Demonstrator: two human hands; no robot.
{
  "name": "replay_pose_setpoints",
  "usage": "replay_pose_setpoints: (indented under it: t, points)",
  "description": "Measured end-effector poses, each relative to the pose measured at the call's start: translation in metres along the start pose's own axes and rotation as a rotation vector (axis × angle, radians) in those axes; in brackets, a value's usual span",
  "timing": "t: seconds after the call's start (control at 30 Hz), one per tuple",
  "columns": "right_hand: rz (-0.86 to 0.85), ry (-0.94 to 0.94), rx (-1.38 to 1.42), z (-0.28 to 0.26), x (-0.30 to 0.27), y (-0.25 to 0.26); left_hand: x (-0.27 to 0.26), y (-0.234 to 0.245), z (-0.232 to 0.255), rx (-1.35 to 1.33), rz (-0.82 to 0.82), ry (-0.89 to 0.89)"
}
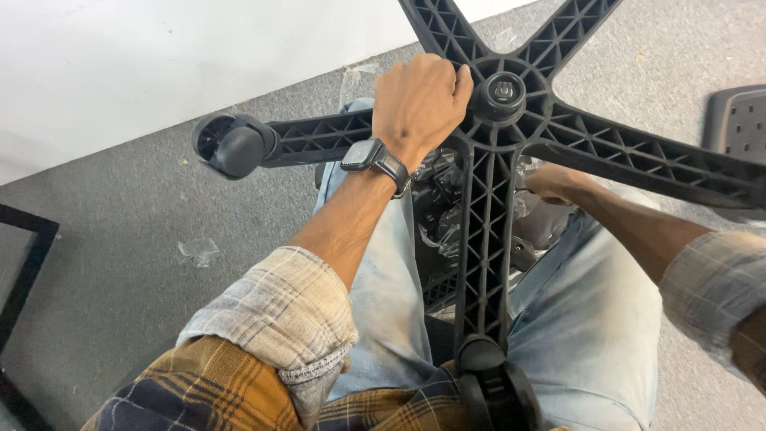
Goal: The person assembles the base of an office chair by attaching the five-star base to the central gas lift mechanism. They use a screwdriver to tighten the bolts securing the base to the lift, ensuring the connection is firm.
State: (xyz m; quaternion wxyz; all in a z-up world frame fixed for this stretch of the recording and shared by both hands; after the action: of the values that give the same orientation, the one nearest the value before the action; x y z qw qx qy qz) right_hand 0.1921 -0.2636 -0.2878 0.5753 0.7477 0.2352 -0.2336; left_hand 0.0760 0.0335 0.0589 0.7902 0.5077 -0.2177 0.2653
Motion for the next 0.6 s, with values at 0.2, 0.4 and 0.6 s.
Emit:
replay_pose_setpoints:
  t: [0.2,0.4,0.6]
  points:
    - [-0.031,0.209,0.079,0.005,0.045,-0.024,0.005,-0.004,-0.001,-0.051,0.011,-0.041]
    - [0.132,0.336,-0.088,0.007,0.053,-0.016,0.008,-0.006,-0.002,-0.063,0.017,-0.055]
    - [0.3,0.405,-0.337,-0.006,0.034,-0.002,0.009,-0.011,-0.004,-0.068,-0.037,-0.032]
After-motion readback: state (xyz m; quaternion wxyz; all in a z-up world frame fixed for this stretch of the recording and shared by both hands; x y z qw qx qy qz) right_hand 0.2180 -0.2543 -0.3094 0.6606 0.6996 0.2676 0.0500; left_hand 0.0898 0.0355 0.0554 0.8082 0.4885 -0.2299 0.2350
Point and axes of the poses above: each hand's wrist, its own x-axis towards the middle knuckle, its own y-axis out of the back of the hand, z = x × y, the point moved 8 cm from there along x, towards the middle knuckle, and after that the axes turned 11 degrees about z, right-handed, at the moved point
